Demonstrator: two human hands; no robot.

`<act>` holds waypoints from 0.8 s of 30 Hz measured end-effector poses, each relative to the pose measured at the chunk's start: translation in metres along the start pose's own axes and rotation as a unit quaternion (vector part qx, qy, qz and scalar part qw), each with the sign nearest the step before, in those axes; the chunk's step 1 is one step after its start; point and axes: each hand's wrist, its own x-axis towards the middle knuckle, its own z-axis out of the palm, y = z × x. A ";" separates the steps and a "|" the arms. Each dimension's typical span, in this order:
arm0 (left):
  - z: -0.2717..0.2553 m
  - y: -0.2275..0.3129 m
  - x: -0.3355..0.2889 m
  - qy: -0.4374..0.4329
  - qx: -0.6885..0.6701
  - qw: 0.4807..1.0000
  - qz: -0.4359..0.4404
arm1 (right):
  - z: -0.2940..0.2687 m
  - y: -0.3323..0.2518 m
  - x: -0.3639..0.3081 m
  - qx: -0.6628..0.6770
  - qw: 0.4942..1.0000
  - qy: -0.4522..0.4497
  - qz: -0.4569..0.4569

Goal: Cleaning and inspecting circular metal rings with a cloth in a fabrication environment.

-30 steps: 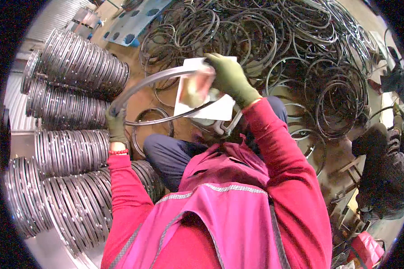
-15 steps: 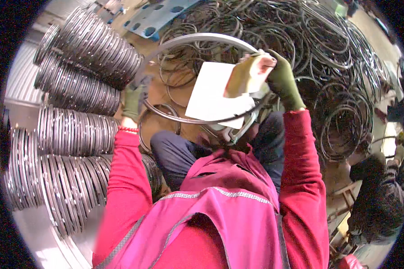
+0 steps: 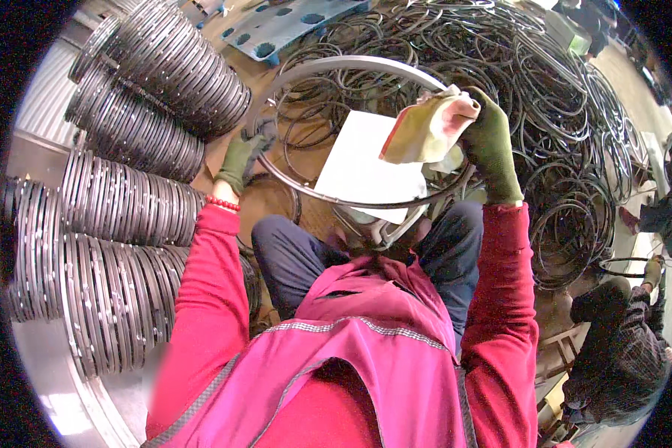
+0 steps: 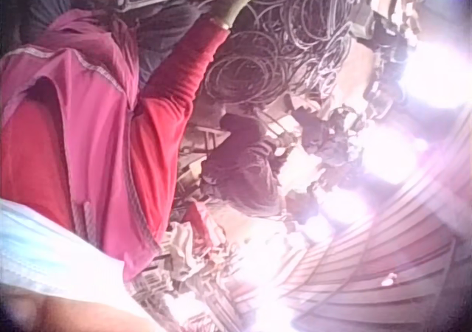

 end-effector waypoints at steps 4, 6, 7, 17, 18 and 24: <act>0.035 0.052 -0.016 -0.007 0.222 0.975 0.023 | 0.014 -0.040 -0.006 -0.171 0.985 -0.004 -0.033; 0.044 0.065 -0.015 -0.074 0.344 0.904 0.241 | 0.037 -0.066 -0.006 -0.292 0.950 -0.015 -0.113; 0.061 0.078 -0.016 -0.087 0.337 0.905 0.242 | 0.048 -0.073 -0.006 -0.318 0.938 -0.050 -0.128; 0.093 0.075 -0.022 -0.069 0.487 0.849 0.192 | 0.112 -0.076 -0.002 -0.335 0.906 -0.089 -0.243; 0.089 0.073 -0.024 -0.065 0.489 0.849 0.188 | 0.102 -0.075 -0.005 -0.305 0.919 -0.111 -0.225; 0.068 0.058 -0.017 -0.076 0.319 0.941 0.081 | 0.025 0.087 -0.036 -0.003 0.998 -0.026 0.049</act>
